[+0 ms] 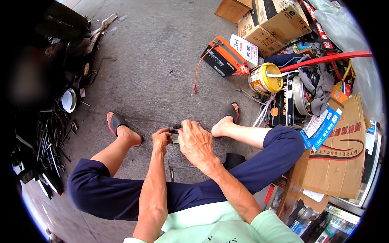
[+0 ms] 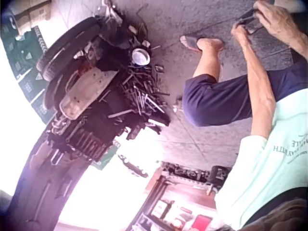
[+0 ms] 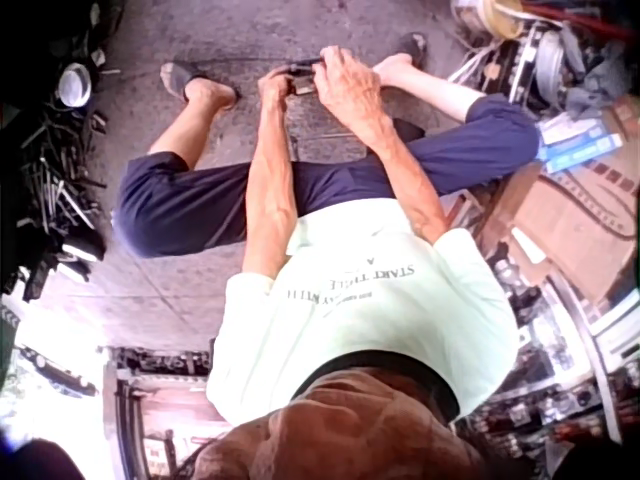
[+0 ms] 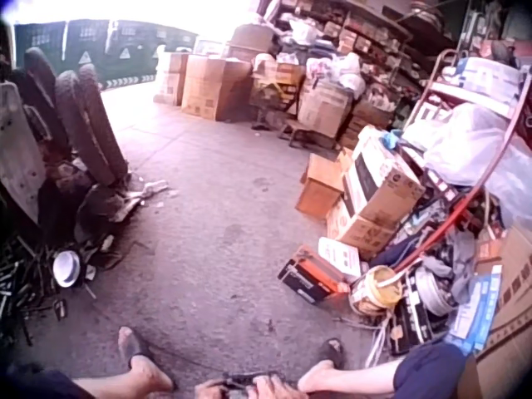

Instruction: The person sits on the floor and uses a screwdriver to disassemble a small orange electronic device. They then open a yellow bucket and collect small metal parts from the floor into it.

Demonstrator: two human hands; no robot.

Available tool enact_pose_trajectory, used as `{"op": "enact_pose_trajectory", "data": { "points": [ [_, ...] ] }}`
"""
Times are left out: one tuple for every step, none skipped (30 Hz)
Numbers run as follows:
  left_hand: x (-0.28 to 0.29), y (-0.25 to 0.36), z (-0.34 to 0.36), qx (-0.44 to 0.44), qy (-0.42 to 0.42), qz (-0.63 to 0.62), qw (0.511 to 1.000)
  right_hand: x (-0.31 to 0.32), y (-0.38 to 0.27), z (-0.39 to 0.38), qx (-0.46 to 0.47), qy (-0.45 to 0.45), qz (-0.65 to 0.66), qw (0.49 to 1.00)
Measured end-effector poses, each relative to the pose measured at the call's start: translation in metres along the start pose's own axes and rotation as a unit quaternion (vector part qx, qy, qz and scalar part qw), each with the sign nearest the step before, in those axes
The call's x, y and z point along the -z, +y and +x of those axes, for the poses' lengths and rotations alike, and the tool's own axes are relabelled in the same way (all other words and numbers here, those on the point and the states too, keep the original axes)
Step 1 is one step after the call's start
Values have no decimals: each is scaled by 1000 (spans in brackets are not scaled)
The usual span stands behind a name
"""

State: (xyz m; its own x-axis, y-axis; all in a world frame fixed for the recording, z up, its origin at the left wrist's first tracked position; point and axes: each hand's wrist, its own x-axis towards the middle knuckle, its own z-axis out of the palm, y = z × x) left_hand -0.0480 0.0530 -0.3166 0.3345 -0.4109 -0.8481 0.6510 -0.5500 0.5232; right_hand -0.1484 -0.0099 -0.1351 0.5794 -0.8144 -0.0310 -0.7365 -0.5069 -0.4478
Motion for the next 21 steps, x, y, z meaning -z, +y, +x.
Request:
{"op": "enact_pose_trajectory", "data": {
  "points": [
    [1,0,3,4,7,0,1000,4,0,1,45,7,-15,999],
    [2,-1,5,5,11,0,1000,3,3,-1,61,-4,12,998],
    [2,0,6,5,11,2,1000,3,6,-2,53,-24,26,998],
    [1,1,5,4,12,4,1000,3,8,-3,46,-44,40,997],
    [0,1,4,-1,6,6,1000,4,7,-4,29,-39,27,998],
    [1,3,2,-8,2,9,1000,7,4,-4,15,-34,16,999],
    [1,5,0,-14,-2,12,1000,9,3,-4,0,-29,6,1000],
    [2,6,0,-11,-8,18,1000,11,4,-2,-35,-74,-2,997],
    [3,6,1,-9,-15,25,1000,14,5,1,-70,-118,-11,991],
    [4,6,2,-7,-23,33,999,16,6,3,-104,-161,-18,981],
    [7,7,2,-7,-32,32,999,14,9,2,-70,-146,-11,987],
    [6,7,2,-3,-35,34,999,11,13,-1,-21,-110,-7,994],
    [6,7,1,1,-39,35,999,8,16,-4,28,-73,-3,997],
    [6,7,0,5,-42,37,998,6,18,-6,78,-36,0,996],
    [7,9,0,9,-53,45,998,7,17,-6,79,-51,25,995],
    [6,10,-2,6,-56,48,997,10,17,-7,84,-59,36,994],
    [6,10,-4,2,-60,50,997,10,16,-7,81,-46,32,995],
    [6,11,-7,-1,-62,50,997,10,14,-8,78,-35,28,996],
    [6,11,-9,-7,-66,46,997,8,14,-8,54,-29,24,998],
    [5,10,-8,-7,-75,44,996,6,15,-9,31,-25,21,999],
    [7,10,-7,-8,-80,41,996,3,13,-9,10,-22,20,1000]
  ]
}}
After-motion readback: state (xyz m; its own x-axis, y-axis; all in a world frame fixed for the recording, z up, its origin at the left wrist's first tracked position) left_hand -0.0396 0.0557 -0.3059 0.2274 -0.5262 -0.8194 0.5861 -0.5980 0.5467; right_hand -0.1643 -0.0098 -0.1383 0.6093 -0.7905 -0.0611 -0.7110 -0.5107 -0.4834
